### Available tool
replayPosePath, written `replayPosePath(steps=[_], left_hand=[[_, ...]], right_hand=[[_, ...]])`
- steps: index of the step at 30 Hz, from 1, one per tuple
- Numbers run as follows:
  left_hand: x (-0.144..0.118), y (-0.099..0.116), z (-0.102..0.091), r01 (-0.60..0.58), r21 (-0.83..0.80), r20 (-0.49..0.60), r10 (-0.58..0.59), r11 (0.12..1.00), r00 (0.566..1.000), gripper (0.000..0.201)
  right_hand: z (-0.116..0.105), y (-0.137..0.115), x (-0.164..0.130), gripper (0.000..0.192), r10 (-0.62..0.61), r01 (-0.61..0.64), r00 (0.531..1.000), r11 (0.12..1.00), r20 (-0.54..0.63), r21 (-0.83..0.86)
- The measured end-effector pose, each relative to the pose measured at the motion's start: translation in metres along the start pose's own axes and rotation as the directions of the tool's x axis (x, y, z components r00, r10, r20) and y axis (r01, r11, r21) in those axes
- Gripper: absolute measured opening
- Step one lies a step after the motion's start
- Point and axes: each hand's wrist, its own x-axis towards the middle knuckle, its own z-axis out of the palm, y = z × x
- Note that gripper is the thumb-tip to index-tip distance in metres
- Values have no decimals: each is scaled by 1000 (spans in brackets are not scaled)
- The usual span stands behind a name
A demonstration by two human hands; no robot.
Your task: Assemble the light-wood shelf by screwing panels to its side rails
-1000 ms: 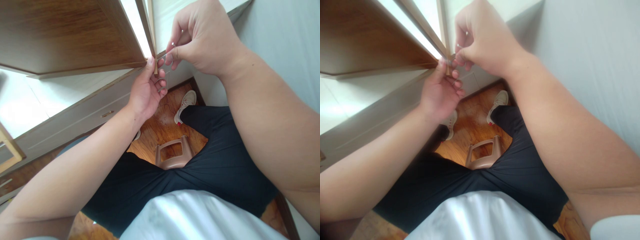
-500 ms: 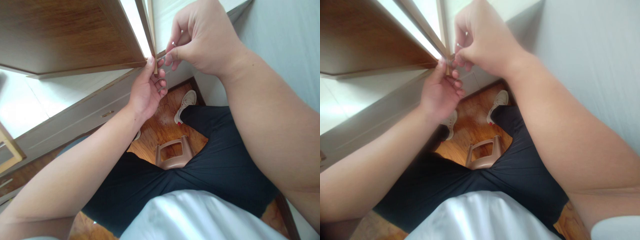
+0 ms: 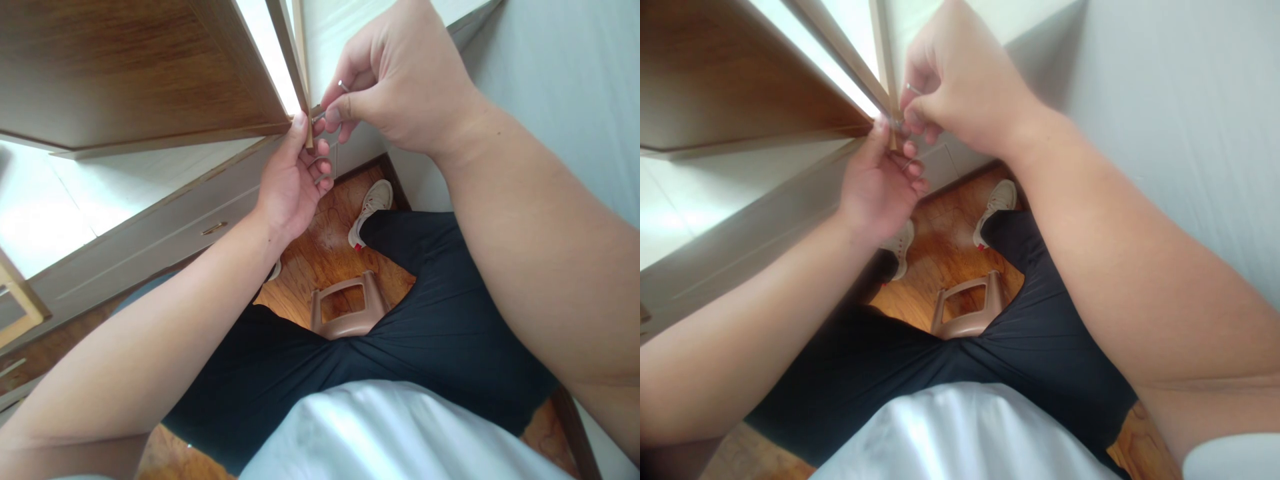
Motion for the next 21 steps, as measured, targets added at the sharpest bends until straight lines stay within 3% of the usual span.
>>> replayPosePath(steps=[7,12,21], left_hand=[[0,-1,1,-15,-52,28,17,999,999,31],[-3,0,4,-22,-52,12,23,998,1000,35],[-2,0,2,-38,17,-14,38,999,999,34]], right_hand=[[-1,-8,-3,25,-3,8,999,993,40,-116],[-2,-8,-1,23,46,-32,997,979,63,-201],[-3,-1,0,26,32,5,994,939,104,-343]])
